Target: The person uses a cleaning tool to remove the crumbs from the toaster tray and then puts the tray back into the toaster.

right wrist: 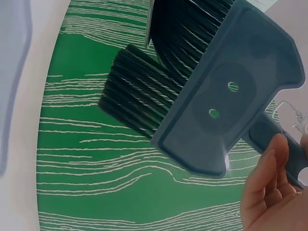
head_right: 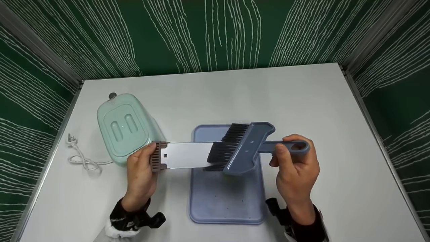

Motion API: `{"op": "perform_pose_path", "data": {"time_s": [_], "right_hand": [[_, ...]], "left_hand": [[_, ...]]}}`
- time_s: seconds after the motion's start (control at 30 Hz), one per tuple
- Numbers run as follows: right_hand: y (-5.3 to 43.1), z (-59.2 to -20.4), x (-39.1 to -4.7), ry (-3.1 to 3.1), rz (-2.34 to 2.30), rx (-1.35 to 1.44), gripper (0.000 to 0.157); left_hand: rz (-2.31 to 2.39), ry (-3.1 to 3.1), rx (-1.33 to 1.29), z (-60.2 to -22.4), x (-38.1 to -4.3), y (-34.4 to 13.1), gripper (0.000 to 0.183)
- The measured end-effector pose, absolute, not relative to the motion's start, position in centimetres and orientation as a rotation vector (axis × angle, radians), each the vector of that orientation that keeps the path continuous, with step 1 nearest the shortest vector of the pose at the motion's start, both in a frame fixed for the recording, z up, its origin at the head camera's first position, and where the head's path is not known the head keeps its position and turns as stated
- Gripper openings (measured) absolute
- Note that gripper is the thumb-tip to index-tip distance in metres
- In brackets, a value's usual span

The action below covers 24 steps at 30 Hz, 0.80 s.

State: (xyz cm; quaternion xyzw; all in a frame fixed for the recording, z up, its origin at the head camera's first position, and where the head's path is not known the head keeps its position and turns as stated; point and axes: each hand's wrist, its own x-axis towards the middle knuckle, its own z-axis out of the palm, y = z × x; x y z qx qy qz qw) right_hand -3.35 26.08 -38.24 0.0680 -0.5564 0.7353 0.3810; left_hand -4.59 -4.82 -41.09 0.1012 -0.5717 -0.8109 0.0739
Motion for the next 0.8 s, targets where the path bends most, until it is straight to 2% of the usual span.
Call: {"op": "perform_pose_path", "data": {"time_s": [0.8], "right_hand": [[26.07, -37.34, -3.37, -1.389, 1.913, 0.12, 0.005]], "left_hand": [[-2.37, -1.706, 0.337, -40.81, -4.63, -5.01, 0.027]]}}
